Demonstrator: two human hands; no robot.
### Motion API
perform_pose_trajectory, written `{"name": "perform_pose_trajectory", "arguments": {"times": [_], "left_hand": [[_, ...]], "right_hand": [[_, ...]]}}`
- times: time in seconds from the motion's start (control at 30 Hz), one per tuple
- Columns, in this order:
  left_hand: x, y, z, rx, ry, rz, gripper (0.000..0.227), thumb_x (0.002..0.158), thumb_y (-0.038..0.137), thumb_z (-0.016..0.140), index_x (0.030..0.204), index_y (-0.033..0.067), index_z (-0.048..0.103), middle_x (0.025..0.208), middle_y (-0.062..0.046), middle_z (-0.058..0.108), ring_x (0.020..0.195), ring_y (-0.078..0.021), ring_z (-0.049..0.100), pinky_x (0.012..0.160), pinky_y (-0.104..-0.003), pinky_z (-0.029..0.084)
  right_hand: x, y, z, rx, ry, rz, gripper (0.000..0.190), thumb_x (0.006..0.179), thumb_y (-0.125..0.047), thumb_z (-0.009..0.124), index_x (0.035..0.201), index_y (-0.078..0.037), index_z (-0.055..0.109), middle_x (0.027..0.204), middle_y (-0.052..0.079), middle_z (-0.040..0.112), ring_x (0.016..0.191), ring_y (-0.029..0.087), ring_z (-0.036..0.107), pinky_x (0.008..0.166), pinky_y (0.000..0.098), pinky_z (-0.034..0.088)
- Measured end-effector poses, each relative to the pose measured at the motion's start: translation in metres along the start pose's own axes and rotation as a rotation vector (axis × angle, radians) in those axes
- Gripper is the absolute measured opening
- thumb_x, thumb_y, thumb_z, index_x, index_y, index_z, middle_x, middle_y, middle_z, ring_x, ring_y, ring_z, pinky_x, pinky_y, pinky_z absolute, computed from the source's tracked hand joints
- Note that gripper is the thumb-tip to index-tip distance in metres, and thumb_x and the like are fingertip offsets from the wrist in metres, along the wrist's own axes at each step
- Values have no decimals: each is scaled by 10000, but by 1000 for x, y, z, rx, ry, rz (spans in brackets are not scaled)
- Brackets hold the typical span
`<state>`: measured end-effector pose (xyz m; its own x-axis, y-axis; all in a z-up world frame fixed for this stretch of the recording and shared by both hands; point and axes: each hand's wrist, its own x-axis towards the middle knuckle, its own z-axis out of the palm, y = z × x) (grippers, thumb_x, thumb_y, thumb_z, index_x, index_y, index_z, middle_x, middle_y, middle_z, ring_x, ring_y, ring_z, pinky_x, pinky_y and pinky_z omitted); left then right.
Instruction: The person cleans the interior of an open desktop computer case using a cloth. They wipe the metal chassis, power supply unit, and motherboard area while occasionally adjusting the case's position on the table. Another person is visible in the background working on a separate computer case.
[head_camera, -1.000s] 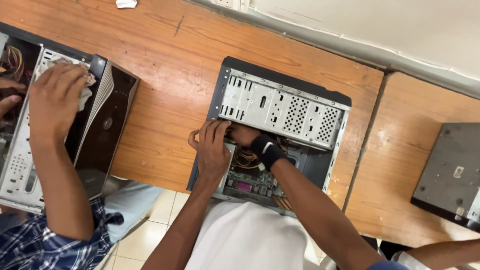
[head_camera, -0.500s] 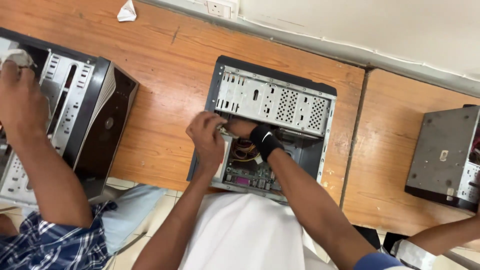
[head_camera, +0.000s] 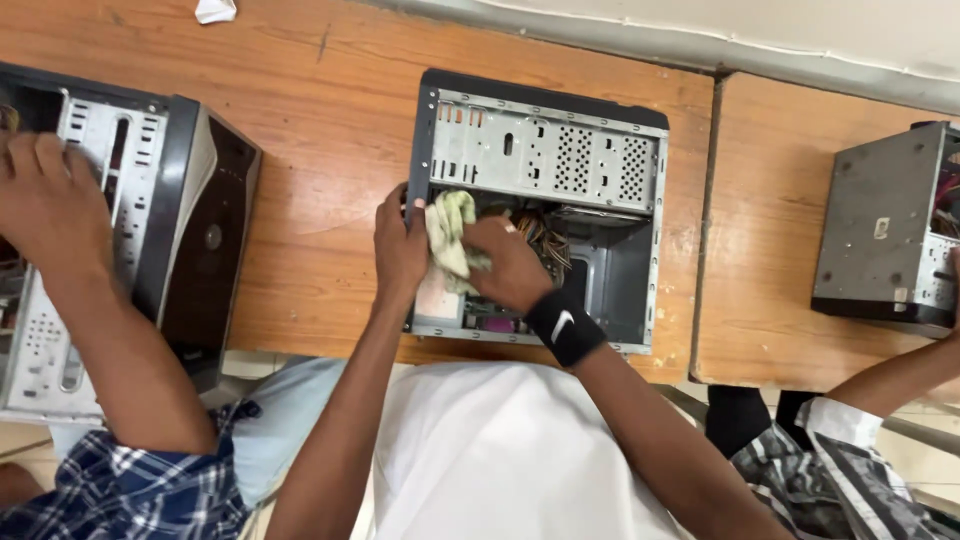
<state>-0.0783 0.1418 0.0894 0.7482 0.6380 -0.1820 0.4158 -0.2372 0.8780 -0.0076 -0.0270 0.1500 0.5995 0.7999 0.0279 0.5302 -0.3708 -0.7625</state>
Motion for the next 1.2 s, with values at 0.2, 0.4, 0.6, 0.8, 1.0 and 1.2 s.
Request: {"name": "perform_pose_trajectory", "arguments": {"times": [0.2,0.4,0.6,0.8,1.0,1.2], "left_hand": [[-3,1,-1,-3,35,52,418,1076,265,514,1449,77,516,1377,-188,537,1276,-386,536,1018,-480,455],[6,-22,7,-118,77,86,378,1066,259,610,1421,134,583,1283,-146,580,1190,-297,615,994,-445,507],[4,-33,6,-192,74,96,378,1064,271,625,1429,174,604,1249,-113,596,1155,-261,625,950,-411,526],[5,-33,9,-160,129,127,365,1063,257,640,1419,176,640,1157,-94,616,1091,-230,660,902,-390,556],[-3,-23,9,-42,211,141,339,1034,211,657,1366,144,677,1109,-81,628,997,-220,680,827,-380,563],[1,-30,9,-65,243,182,311,1029,166,678,1336,127,697,1074,-81,635,982,-214,689,845,-366,573]], "right_hand": [[-41,-43,9,-72,26,-63,388,734,-162,786,1087,-54,666,1066,189,689,1052,397,606,917,484,493],[-16,-63,38,-175,48,262,783,790,-175,760,1513,-85,472,1255,204,576,1132,414,544,977,512,474],[-12,-42,72,-398,118,219,729,816,-110,728,1504,-119,487,1538,138,486,1389,431,384,1128,559,376],[-44,-45,68,-442,26,118,755,842,-84,690,1547,-37,425,1620,175,380,1528,394,278,1220,560,272],[-71,-59,62,-317,-135,266,737,844,-50,619,1550,-87,415,1636,108,419,1559,309,345,1192,399,379],[-68,-47,83,-351,-2,176,824,853,-83,639,1603,-78,297,1665,140,317,1560,345,267,1240,529,265]]}}
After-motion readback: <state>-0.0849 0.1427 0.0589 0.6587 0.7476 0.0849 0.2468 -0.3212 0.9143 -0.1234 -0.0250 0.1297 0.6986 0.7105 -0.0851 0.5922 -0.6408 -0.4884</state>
